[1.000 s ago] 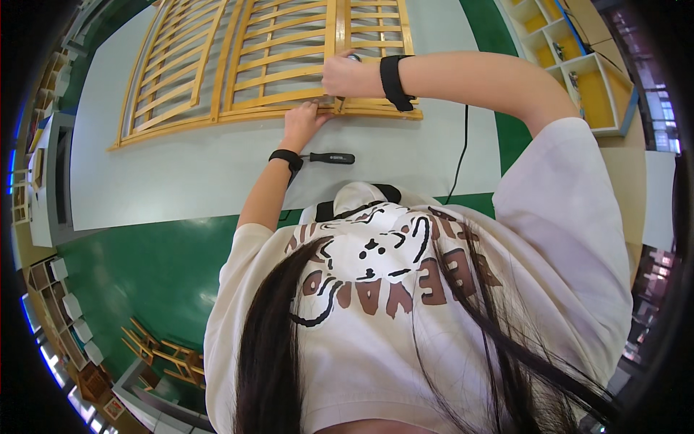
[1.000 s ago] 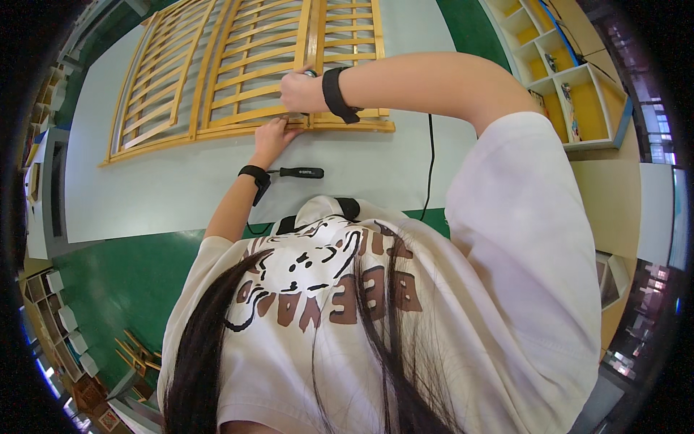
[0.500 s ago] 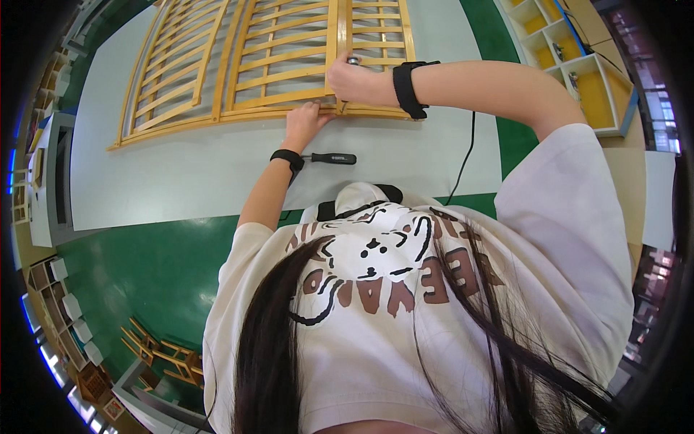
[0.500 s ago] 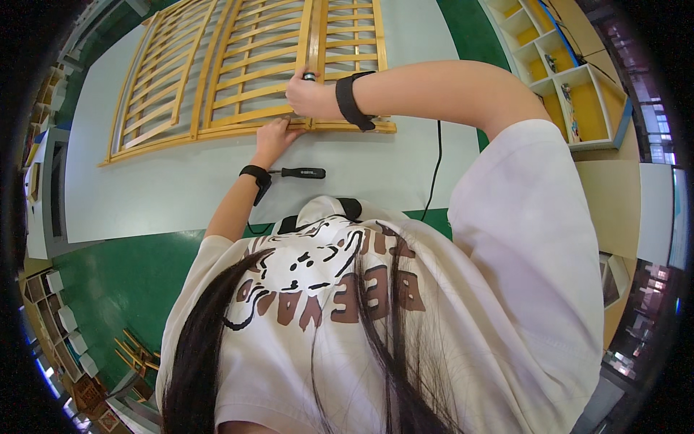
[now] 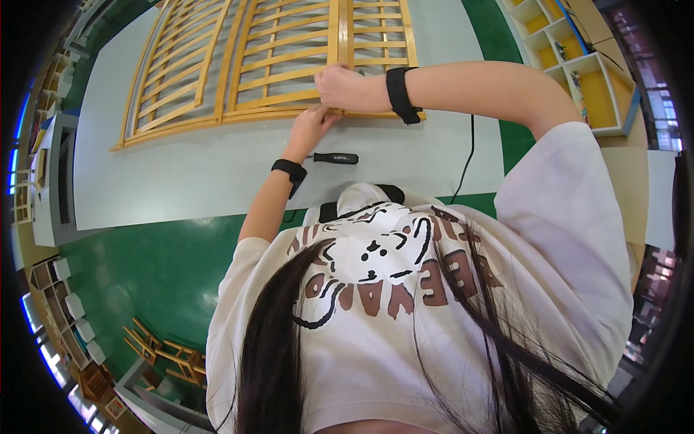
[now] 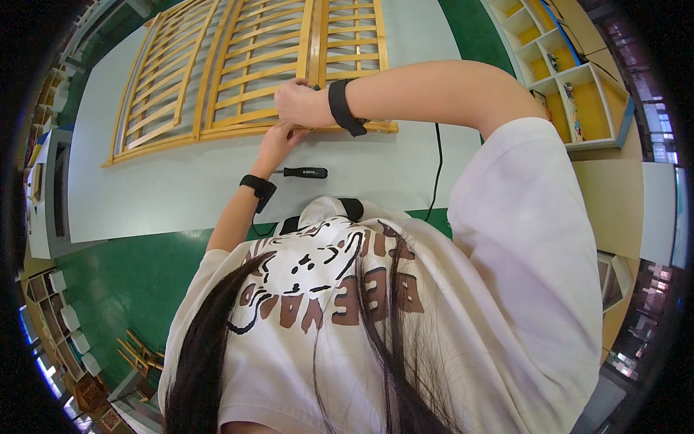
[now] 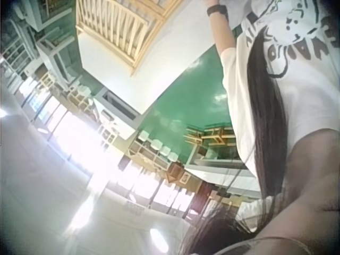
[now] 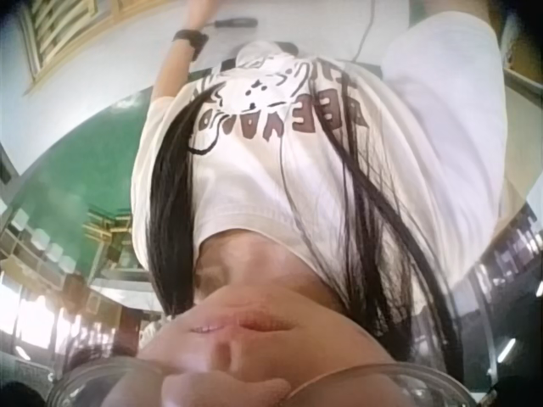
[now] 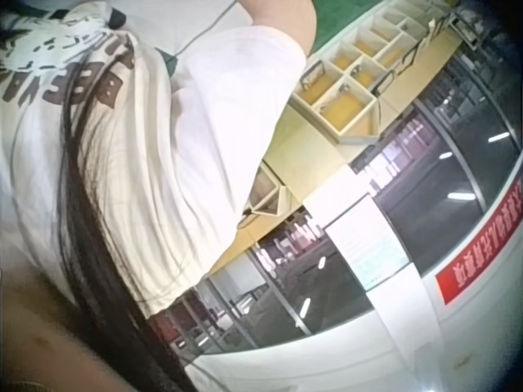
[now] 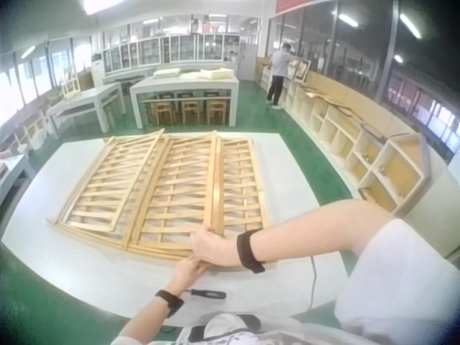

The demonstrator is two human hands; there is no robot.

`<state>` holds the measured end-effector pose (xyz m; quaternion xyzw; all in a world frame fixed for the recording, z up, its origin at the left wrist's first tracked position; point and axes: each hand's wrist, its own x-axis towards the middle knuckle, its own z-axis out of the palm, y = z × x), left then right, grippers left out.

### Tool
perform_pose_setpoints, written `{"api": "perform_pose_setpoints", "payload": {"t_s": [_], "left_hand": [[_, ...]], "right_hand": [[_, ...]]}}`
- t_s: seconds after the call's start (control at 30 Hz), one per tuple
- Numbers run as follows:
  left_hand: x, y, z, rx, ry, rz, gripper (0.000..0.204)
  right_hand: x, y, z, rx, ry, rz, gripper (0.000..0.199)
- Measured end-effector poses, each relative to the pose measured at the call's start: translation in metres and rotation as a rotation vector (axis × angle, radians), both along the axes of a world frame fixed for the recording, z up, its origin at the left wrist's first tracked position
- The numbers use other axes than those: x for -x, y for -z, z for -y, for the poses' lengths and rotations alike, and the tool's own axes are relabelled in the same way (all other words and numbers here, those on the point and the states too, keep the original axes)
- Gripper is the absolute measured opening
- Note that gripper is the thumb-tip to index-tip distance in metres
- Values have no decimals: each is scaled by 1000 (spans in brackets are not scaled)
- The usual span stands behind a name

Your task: Assembling a wooden slatted structure using a screwdriver.

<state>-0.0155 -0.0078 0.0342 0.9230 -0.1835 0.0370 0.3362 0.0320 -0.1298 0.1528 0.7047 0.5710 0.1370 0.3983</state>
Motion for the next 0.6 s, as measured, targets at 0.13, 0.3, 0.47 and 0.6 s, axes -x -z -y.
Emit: {"api": "perform_pose_setpoints", "payload": {"t_s": [0.13, 0.3, 0.47, 0.6], "left_hand": [[-4, 3, 10, 275, -8, -54, 17], [-10, 10, 21, 376, -28, -117, 14], [-12, 5, 23, 316, -15, -83, 12], [-11, 17, 12, 206, 11, -2, 15]], "right_hand": [[-2, -9, 7, -53, -105, -99, 12], [9, -12, 9, -25, 34, -68, 11], [11, -11, 12, 41, 42, -112, 12], [10, -21, 15, 174, -26, -30, 14]]}}
